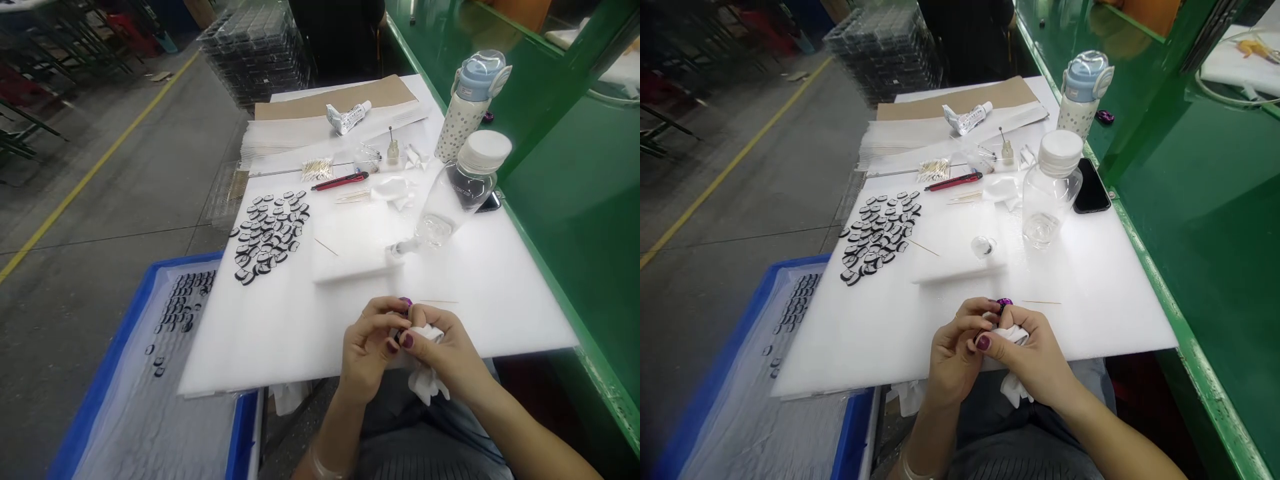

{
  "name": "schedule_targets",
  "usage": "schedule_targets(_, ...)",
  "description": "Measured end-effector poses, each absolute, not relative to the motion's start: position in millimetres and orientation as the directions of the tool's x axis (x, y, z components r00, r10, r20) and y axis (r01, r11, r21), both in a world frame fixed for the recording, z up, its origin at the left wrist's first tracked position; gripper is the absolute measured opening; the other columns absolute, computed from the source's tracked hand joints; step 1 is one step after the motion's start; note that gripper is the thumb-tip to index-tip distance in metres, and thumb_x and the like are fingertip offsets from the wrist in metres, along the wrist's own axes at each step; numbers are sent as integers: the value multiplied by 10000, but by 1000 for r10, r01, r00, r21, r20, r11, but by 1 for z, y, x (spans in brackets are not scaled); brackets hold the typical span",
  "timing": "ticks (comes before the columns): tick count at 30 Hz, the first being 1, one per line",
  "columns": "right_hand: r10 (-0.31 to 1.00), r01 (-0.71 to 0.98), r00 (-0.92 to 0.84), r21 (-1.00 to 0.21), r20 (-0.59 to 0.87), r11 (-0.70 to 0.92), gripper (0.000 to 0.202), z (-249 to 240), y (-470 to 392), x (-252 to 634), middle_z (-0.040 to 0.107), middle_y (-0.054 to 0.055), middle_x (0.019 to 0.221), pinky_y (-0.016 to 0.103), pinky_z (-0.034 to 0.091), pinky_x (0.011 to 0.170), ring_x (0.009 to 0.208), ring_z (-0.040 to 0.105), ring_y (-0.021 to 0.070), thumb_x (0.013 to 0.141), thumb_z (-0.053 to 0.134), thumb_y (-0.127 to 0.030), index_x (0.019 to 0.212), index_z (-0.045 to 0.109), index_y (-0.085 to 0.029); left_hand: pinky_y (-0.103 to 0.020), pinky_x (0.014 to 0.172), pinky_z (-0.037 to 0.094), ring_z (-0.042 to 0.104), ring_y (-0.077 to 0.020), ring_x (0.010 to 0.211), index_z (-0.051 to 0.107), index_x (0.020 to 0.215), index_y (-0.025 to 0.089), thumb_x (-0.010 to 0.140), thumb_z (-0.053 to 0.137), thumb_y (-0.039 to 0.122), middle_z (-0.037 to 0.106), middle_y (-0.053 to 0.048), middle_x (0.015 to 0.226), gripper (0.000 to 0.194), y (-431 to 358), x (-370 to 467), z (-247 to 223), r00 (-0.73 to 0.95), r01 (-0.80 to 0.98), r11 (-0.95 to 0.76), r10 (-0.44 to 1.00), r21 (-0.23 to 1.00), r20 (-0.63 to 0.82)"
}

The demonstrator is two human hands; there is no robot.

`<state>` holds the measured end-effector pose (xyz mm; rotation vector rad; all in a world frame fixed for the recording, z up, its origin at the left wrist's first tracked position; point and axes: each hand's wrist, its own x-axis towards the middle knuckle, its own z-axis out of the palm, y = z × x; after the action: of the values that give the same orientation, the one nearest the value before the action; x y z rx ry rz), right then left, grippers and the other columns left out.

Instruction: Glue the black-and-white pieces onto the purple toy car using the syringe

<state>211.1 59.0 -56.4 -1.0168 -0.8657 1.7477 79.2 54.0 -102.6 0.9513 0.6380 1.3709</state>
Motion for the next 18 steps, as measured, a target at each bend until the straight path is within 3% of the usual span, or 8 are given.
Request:
schedule_targets(3,971,-235,-142,-947,-192,-221,362,-55,59,222,483,-21,590,185,370,459,518,458,78,785,782,-392,615,560,-162,-239,820,576,689,-159,873,774,955,218,856,735,400,722,-64,916,210,56,79,-98,161,-654,60,985,754,60)
schedule_targets(7,971,40,2,-971,238,238,96,-53,61,232,586,11,714,204,445,521,612,547,99,902,658,-219,849,737,-228,-222,687,599,712,-150,728,778,914,211,795,792,412,748,-51,809,234,56,78,-95,188,-724,183,980,665,-65)
schedule_targets(9,899,209,-45,-876,435,434,182,-52,61,229,582,22,789,201,452,517,637,559,95,909,611,-138,990,736,-243,-215,659,597,702,-140,685,781,885,219,754,826,421,746,-41,783,245,56,78,-94,181,-727,203,978,657,-102)
schedule_targets(12,785,427,-172,-673,595,604,193,-51,61,219,535,44,874,202,452,500,641,535,87,899,596,-126,1038,709,-197,-186,639,577,671,-111,637,782,850,214,697,865,443,727,-21,730,287,55,79,-93,140,-711,217,976,668,-168)
schedule_targets(16,663,553,-378,-417,646,721,141,-47,58,222,548,61,880,228,433,497,641,503,99,897,579,-140,1007,668,-144,-173,646,574,683,-118,661,782,825,191,667,887,435,734,-34,729,309,55,81,-91,91,-691,210,974,692,-205)
schedule_targets(18,668,567,-429,-395,608,723,130,-44,56,234,561,52,855,233,417,497,616,488,90,888,592,-122,996,663,-138,-180,666,588,706,-129,695,785,841,208,691,876,420,757,-44,774,275,54,81,-90,97,-686,189,981,703,-170)
